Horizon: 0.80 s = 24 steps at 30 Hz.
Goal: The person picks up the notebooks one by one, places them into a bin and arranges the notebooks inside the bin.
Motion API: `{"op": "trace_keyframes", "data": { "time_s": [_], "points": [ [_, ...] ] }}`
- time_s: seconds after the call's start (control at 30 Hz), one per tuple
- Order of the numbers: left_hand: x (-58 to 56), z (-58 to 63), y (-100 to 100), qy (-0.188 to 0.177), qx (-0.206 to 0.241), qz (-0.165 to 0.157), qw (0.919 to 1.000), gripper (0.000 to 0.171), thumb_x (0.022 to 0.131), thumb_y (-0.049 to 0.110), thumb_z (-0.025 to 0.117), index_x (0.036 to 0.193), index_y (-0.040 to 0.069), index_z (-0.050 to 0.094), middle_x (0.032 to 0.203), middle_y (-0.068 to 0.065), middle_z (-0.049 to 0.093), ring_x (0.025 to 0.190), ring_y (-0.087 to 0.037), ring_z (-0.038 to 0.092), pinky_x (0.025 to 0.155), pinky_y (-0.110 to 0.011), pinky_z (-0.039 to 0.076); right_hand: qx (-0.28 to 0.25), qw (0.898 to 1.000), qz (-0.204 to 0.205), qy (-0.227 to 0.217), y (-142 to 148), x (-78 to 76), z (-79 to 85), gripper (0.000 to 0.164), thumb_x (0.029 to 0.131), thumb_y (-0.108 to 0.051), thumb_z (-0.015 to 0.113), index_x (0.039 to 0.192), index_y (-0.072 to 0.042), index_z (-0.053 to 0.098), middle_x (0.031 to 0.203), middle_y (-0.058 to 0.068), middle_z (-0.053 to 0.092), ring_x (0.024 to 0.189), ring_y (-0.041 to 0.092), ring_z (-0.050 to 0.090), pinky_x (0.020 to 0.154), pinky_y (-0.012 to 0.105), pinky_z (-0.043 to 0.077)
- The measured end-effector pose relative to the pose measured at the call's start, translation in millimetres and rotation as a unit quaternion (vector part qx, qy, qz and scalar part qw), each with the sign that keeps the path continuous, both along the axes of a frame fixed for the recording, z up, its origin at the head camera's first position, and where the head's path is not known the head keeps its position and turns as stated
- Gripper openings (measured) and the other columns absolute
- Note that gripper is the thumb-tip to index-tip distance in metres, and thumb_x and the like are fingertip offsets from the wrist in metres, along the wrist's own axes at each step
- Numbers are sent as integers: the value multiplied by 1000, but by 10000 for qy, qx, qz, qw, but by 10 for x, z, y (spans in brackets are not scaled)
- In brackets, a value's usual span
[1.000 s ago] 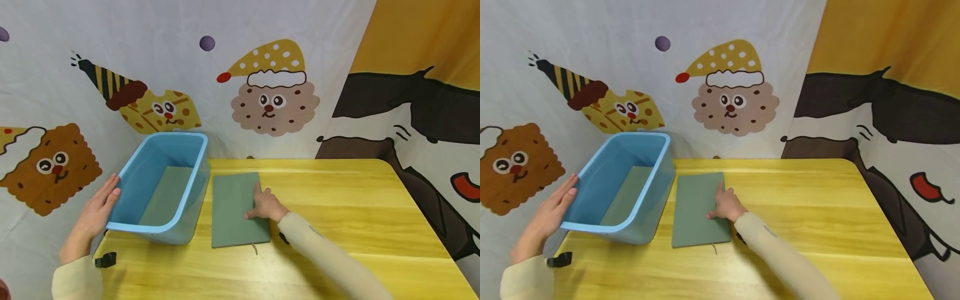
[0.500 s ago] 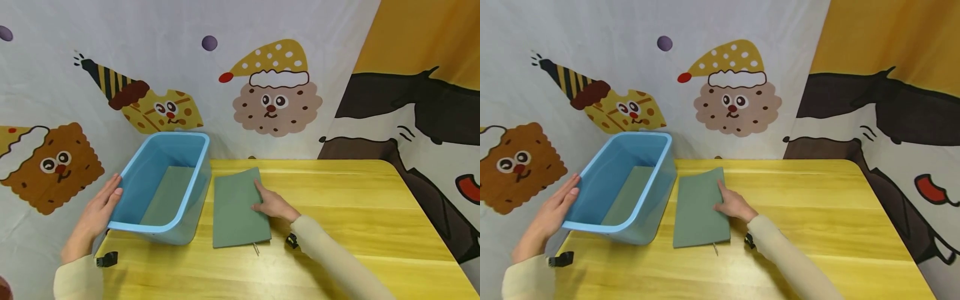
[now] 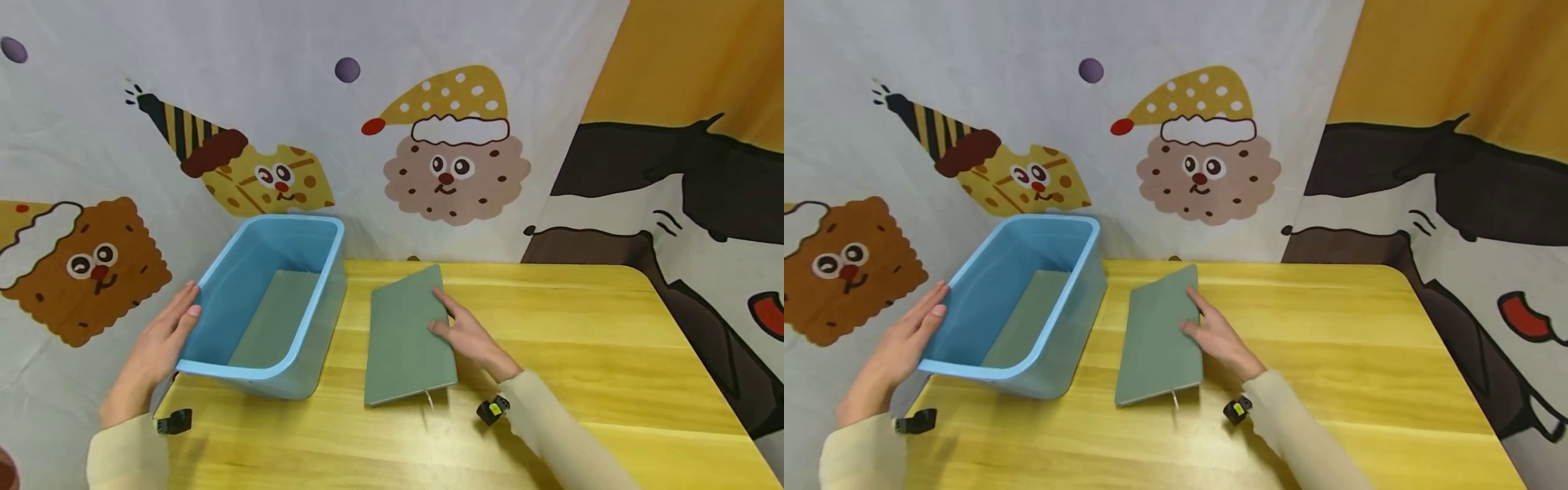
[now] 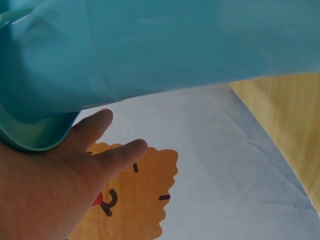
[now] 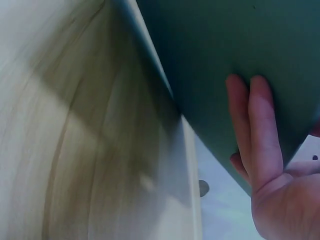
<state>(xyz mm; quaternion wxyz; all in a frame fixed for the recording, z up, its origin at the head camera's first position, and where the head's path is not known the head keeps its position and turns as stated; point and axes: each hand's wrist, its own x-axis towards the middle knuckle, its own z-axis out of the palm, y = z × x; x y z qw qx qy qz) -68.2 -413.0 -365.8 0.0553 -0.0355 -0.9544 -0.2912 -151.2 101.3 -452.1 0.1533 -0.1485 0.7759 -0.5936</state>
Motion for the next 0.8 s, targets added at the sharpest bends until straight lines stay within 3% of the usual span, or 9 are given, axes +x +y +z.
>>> {"op": "trace_keyframes", "data": {
  "time_s": [0.27,0.33,0.5,0.57,0.63,0.8],
  "points": [
    [8,5,-2,-63,44,21,10000,58,115,34,30,167,14,14,173,-14,6,154,-54,6,113,-81,3,-563,9977,-368,-37,133,70,101,77,103,-7,61,167,-9,18,172,17,10,156,40,14,122,57,24],
    [3,-1,2,-97,43,34,9999,58,115,34,30,167,15,14,173,-14,6,154,-54,6,112,-81,4,-720,9965,-414,-99,171,85,144,77,103,-7,61,167,-11,18,172,17,9,155,39,18,117,55,34],
    [-27,-10,5,-45,113,0,9999,58,115,34,30,167,15,13,173,-14,6,155,-52,5,114,-79,2,-960,9936,-581,-89,235,126,277,77,104,-9,60,167,-13,17,173,15,7,155,34,18,104,30,48],
    [-24,-7,-4,-4,132,-34,9999,58,115,33,30,167,14,13,173,-14,6,155,-52,4,115,-78,1,-1087,9920,-629,-110,241,151,325,76,104,-7,59,167,-12,17,173,13,6,156,32,16,100,20,47],
    [-11,-5,-17,27,127,-59,9999,58,115,32,30,167,13,14,173,-15,6,154,-53,5,115,-78,1,-1156,9910,-666,-145,246,185,372,76,104,-7,59,167,-13,17,173,12,6,156,30,15,99,16,46],
    [1,-9,-25,29,107,-61,9999,58,115,32,30,168,16,13,173,-13,7,156,-47,2,117,-76,-1,-1383,9866,-828,-235,264,274,525,76,105,-7,58,168,-16,17,172,13,13,152,32,26,96,18,50]
  ]
}}
